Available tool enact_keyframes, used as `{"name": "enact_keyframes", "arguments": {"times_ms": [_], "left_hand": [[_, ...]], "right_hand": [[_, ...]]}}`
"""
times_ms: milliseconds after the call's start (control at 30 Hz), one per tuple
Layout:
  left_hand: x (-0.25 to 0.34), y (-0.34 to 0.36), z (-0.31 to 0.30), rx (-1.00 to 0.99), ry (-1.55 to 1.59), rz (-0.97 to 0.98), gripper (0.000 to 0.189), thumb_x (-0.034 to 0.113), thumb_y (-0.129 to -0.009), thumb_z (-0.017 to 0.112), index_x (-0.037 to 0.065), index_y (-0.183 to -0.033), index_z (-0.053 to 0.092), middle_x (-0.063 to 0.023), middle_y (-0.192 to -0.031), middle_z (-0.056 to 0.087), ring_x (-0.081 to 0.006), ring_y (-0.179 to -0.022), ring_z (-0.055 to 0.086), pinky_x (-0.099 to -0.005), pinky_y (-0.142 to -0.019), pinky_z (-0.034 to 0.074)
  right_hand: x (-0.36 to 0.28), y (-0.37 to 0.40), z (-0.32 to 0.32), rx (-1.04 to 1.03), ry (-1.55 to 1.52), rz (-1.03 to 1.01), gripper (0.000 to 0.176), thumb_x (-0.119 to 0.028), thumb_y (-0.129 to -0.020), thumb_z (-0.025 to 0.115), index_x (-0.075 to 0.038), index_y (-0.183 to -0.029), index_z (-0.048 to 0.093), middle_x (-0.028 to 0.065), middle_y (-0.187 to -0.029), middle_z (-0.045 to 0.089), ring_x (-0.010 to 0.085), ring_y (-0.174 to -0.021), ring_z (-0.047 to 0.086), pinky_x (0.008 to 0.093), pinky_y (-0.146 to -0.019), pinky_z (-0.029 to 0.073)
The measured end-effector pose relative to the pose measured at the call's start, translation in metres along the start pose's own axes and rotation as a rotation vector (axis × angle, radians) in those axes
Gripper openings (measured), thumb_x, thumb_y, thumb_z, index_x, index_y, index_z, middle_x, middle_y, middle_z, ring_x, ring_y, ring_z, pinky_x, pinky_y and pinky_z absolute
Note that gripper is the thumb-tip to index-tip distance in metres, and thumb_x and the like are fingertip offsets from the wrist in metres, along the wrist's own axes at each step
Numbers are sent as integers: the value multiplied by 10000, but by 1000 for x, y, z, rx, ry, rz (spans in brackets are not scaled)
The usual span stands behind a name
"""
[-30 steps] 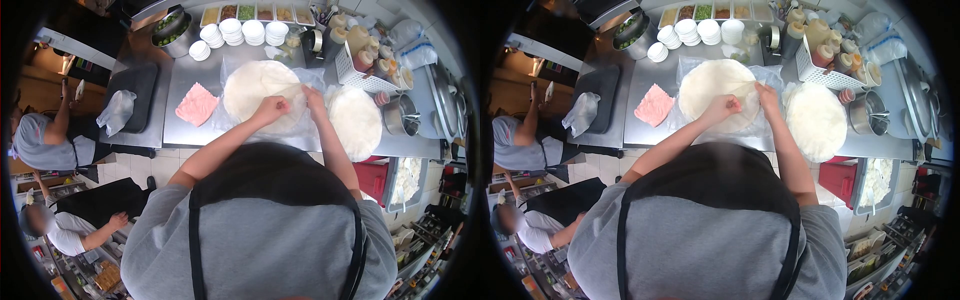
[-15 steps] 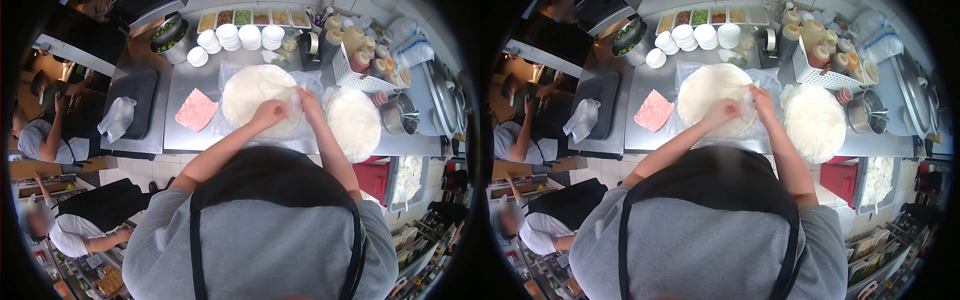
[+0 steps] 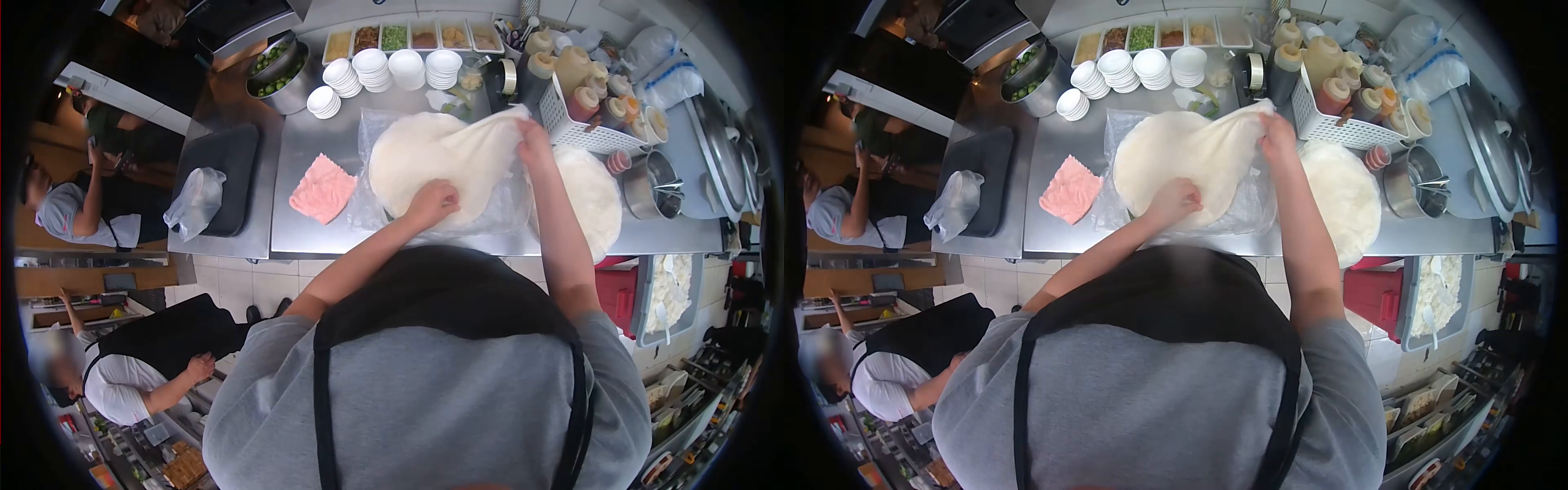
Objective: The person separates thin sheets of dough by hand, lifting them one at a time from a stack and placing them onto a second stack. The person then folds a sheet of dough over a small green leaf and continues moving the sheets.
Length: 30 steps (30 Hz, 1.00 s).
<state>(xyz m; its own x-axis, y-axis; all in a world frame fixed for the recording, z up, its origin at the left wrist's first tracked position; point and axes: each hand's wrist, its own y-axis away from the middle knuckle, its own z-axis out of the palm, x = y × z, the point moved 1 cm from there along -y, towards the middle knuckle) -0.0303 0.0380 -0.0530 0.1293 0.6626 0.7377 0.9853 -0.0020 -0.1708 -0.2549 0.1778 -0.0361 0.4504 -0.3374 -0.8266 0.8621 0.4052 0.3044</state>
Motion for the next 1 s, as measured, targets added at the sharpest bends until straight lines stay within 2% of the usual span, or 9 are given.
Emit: {"name": "enact_keyframes", "arguments": {"times_ms": [167,267,300,333,400,467,500,700,1000], "left_hand": [[5,-4,-10,-59,41,-26,126,163,-652,652,67,-656,571,-67,-703,542,-248,-749,520,-361,-686,405],[3,-16,-18,33,-168,99,158,186,-684,632,69,-787,604,-83,-911,578,-259,-920,508,-355,-795,389],[11,-19,-22,92,-279,142,285,250,-713,615,96,-947,564,-101,-1092,489,-289,-1059,415,-395,-872,340],[16,-19,-23,146,-387,184,419,315,-743,599,122,-1108,525,-119,-1272,400,-320,-1197,322,-434,-948,291],[16,-20,-19,43,-480,165,525,397,-764,547,154,-1211,422,-104,-1344,285,-315,-1250,222,-478,-984,208],[11,-20,-13,-66,-571,151,631,479,-785,496,185,-1315,320,-89,-1416,171,-311,-1304,122,-521,-1019,125],[8,-18,-11,-93,-604,182,658,522,-788,459,171,-1323,307,-104,-1415,165,-342,-1297,122,-541,-1005,135],[4,-17,-8,-104,-622,211,669,570,-788,418,187,-1325,309,-94,-1415,169,-346,-1298,109,-559,-1001,114],[-4,-16,-1,-73,-607,191,650,573,-785,417,208,-1316,327,-67,-1417,176,-324,-1306,98,-572,-1004,84]], "right_hand": [[4,12,1,-85,-244,228,299,-277,-861,501,-14,-1002,492,81,-904,579,221,-842,564,330,-794,459],[27,47,-1,-112,-307,25,492,-408,-839,499,2,-1108,465,110,-1003,574,236,-985,514,312,-850,398],[34,56,-1,-126,-330,-45,557,-452,-831,499,7,-1143,456,120,-1037,573,241,-1033,497,306,-868,378],[43,67,-5,-3,-115,-113,566,-449,-824,511,23,-1134,471,132,-1033,576,244,-1023,507,304,-859,377],[48,91,-6,118,105,-187,576,-447,-816,524,39,-1124,486,144,-1030,580,246,-1014,516,302,-850,377],[43,110,2,244,786,-182,512,-404,-817,536,65,-1022,546,144,-972,594,245,-960,541,310,-841,390],[51,101,-4,313,813,-303,438,-347,-817,552,78,-915,581,103,-847,607,209,-798,561,307,-752,422],[-15,63,26,173,428,-386,320,-264,-824,571,55,-817,600,11,-682,557,91,-596,454,248,-557,385],[-165,74,57,280,48,-634,193,-157,-816,587,15,-902,571,40,-819,585,94,-688,534,232,-613,433]]}}
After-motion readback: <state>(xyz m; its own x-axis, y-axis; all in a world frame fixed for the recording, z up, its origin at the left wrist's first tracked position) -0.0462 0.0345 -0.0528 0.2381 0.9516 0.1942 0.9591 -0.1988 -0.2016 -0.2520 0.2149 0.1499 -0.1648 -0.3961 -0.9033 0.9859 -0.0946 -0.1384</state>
